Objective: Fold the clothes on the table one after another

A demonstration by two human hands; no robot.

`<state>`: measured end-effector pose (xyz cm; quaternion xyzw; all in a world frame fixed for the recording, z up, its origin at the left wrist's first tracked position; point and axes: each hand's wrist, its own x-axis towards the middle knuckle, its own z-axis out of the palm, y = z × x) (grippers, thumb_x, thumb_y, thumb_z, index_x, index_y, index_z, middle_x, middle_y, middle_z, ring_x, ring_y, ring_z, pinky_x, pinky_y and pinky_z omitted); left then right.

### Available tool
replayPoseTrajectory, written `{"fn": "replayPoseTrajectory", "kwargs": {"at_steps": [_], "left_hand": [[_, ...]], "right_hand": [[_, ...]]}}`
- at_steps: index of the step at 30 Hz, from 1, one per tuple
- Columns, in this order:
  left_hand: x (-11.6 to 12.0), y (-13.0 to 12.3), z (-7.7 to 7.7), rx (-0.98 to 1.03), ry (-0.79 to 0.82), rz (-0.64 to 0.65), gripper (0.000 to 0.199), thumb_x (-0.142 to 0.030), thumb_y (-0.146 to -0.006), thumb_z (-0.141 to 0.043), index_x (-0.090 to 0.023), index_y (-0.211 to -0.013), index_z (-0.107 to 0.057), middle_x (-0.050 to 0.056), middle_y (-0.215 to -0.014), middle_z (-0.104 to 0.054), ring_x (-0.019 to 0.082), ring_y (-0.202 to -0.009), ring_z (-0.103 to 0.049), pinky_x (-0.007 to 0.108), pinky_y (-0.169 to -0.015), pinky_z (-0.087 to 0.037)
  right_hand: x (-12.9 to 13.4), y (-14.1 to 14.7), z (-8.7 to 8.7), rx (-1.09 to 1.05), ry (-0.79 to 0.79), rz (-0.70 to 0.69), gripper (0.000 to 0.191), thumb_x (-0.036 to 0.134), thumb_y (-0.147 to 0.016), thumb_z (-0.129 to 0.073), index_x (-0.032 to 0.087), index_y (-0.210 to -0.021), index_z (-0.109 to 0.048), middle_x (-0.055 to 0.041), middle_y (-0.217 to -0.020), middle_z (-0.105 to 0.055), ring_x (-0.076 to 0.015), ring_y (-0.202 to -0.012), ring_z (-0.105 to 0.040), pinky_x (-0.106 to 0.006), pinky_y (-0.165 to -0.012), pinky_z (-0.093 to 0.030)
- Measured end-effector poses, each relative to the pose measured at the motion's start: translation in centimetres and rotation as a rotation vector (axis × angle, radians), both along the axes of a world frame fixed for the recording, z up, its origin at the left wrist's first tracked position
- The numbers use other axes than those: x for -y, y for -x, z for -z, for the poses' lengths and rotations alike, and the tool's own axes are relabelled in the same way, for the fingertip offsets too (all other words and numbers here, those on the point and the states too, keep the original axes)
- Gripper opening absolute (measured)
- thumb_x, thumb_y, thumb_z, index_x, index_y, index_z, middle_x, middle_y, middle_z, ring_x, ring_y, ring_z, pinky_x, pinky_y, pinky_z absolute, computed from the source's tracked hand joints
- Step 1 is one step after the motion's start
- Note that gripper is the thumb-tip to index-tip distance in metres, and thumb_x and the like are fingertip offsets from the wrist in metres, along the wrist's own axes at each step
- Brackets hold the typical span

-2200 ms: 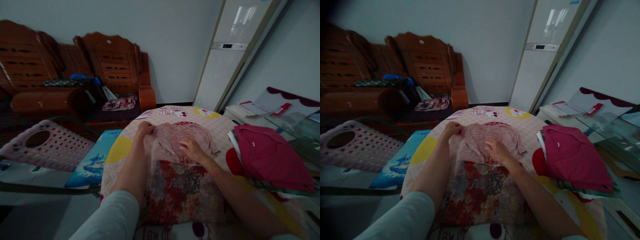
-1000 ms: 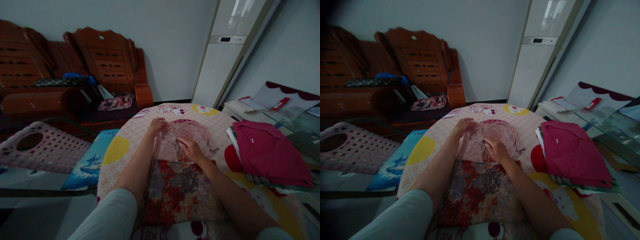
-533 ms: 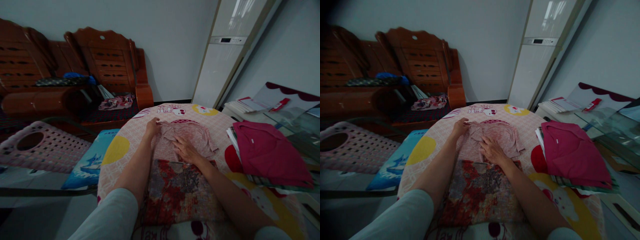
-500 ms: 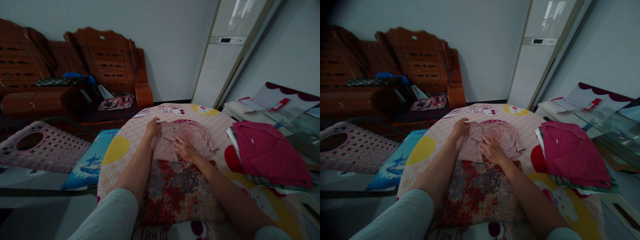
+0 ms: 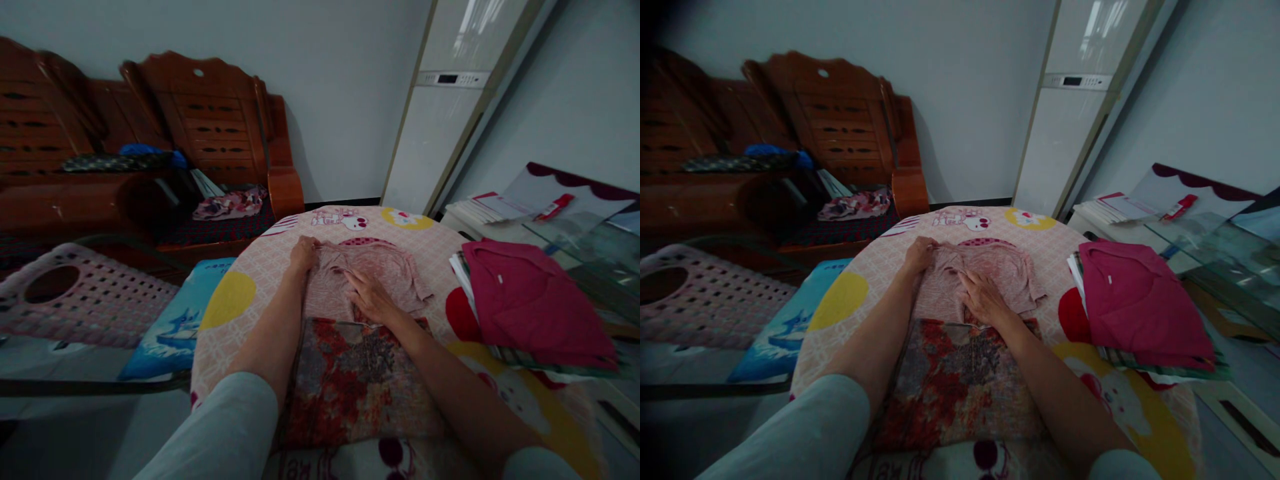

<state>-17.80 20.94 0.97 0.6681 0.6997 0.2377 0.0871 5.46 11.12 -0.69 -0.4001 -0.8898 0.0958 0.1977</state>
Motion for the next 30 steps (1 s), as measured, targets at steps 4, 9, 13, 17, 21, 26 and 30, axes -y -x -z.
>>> {"fn": "replayPoseTrajectory", "kwargs": {"at_steps": [4, 9, 13, 17, 21, 26, 30], "left_hand": [[-0.8, 0.3, -0.1, -0.073, 0.063, -0.019, 0.029, -0.018, -0.093, -0.046, -0.024, -0.110, -0.070, 0.010, -0.119, -0.062, 0.022, -0.104, -0.065, 0.029, -0.089, -0.049], [-1.3, 0.4, 0.0, -0.082, 0.055, -0.015, 0.024, -0.018, -0.092, -0.050, -0.022, -0.107, -0.069, 0.011, -0.121, -0.063, 0.024, -0.110, -0.063, 0.031, -0.092, -0.047], [-1.2, 0.0, -0.2, -0.064, 0.029, -0.089, 0.024, -0.020, -0.093, -0.047, -0.021, -0.108, -0.067, 0.012, -0.118, -0.065, 0.025, -0.110, -0.062, 0.032, -0.092, -0.047], [-1.2, -0.3, 0.0, -0.038, -0.018, -0.112, 0.025, -0.019, -0.092, -0.047, -0.020, -0.105, -0.068, 0.013, -0.115, -0.066, 0.028, -0.108, -0.063, 0.035, -0.090, -0.047], [-1.1, -0.4, 0.0, -0.011, -0.059, -0.154, 0.025, -0.017, -0.089, -0.048, -0.018, -0.102, -0.069, 0.014, -0.112, -0.067, 0.028, -0.104, -0.064, 0.035, -0.087, -0.047], [-1.0, -0.5, -1.9, 0.132, -0.197, 0.005, 0.025, -0.014, -0.079, -0.057, -0.016, -0.099, -0.071, 0.009, -0.103, -0.070, 0.020, -0.089, -0.065, 0.027, -0.080, -0.048], [-1.2, -0.8, -2.3, 0.308, 0.163, 0.450, 0.015, -0.017, -0.072, -0.060, -0.014, -0.078, -0.073, 0.000, -0.064, -0.066, 0.013, -0.059, -0.058, 0.022, -0.059, -0.043]], "right_hand": [[0.0, 0.0, 0.1, 0.015, -0.008, -0.028, 0.048, 0.036, -0.101, -0.042, 0.018, -0.145, -0.050, -0.0162, -0.153, -0.043, -0.0283, -0.138, -0.042, -0.050, -0.114, -0.033], [0.0, 0.1, 0.0, 0.007, -0.030, 0.001, 0.048, 0.037, -0.100, -0.044, 0.016, -0.144, -0.050, -0.0156, -0.149, -0.048, -0.0274, -0.136, -0.043, -0.046, -0.114, -0.033], [-0.2, 0.0, -0.1, -0.065, -0.012, 0.081, 0.047, 0.035, -0.100, -0.042, 0.013, -0.141, -0.050, -0.0167, -0.130, -0.059, -0.0256, -0.124, -0.052, -0.040, -0.106, -0.040], [-0.3, -0.1, -0.3, -0.078, -0.031, 0.107, 0.035, 0.033, -0.100, -0.043, 0.016, -0.126, -0.058, -0.0140, -0.119, -0.063, -0.0246, -0.115, -0.055, -0.038, -0.102, -0.042], [-0.3, -0.1, -0.4, -0.048, -0.037, 0.142, 0.028, 0.032, -0.100, -0.043, 0.016, -0.112, -0.062, -0.0122, -0.108, -0.065, -0.0238, -0.107, -0.057, -0.036, -0.097, -0.043], [-0.3, -0.1, -0.3, -0.039, -0.050, 0.138, 0.029, 0.032, -0.100, -0.043, 0.016, -0.116, -0.062, -0.0131, -0.117, -0.063, -0.0242, -0.113, -0.054, -0.038, -0.101, -0.041], [-0.3, -0.2, -0.2, -0.028, -0.040, 0.156, 0.030, 0.033, -0.101, -0.043, 0.016, -0.114, -0.063, -0.0128, -0.115, -0.063, -0.0237, -0.112, -0.055, -0.038, -0.100, -0.042]]}}
